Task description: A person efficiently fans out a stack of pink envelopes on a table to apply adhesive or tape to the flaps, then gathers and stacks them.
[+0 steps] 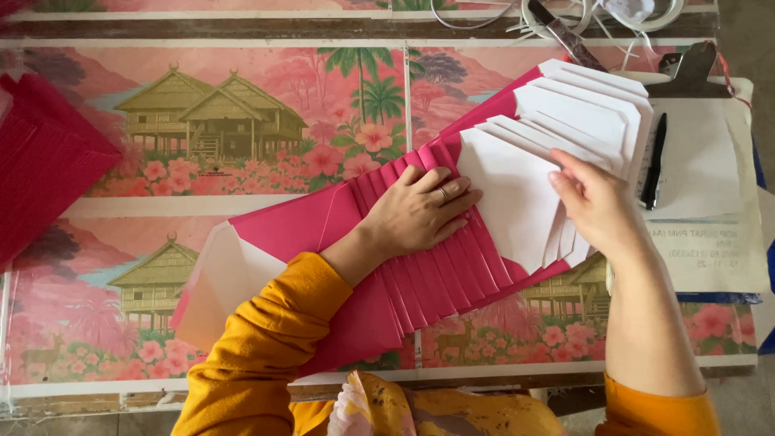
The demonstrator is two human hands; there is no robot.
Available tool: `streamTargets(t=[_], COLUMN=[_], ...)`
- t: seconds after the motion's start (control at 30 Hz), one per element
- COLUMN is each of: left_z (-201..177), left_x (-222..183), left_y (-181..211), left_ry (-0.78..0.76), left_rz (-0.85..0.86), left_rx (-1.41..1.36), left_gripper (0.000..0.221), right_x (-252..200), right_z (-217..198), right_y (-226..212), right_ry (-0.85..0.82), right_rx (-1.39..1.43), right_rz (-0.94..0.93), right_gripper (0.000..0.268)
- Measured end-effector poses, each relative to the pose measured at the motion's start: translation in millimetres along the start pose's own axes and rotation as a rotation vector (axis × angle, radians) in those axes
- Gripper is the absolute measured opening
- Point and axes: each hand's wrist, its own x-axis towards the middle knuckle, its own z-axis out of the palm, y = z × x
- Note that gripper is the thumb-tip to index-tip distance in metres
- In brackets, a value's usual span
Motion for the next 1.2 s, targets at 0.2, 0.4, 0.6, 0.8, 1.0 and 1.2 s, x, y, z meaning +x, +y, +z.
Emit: streamTargets(t=[0.2,0.4,0.6,0.8,1.0,1.2], left_z=[-6,4,18,14,-8,17], left_x=[7,15,16,21,31,30], left_y=[-3,-8,-4,-1,-8,-1], left_ry=[0.095,0.218,-0.097,-0.197,0.028,0.050], left_rz=[0.024,0.016,-0.008,-0.055,-0.019,-0.028], left_rx=[-0.043,-0.112,0.029,0.002,-0.311,-0.282], left_gripper=[0.022,0.019,0.034,0.033,0.022,0.021], right_x=[-1,-10,9,17,26,3], right_z=[32,61,2,-31,19,21], right_y=[-33,-63,9,-45,-86,-49], right_ry=[-0.095,-0.172,-0.021,-0.091,-0.322,-0.344], right_rx=[0.497,-0.265,-0.158,0.284,0.331,0.162], right_rz=[0.073,-0.306,-0.033,0.372,0.556,0.267], right_gripper=[0.032,0.021,0.026,0.036,0.042,0.031])
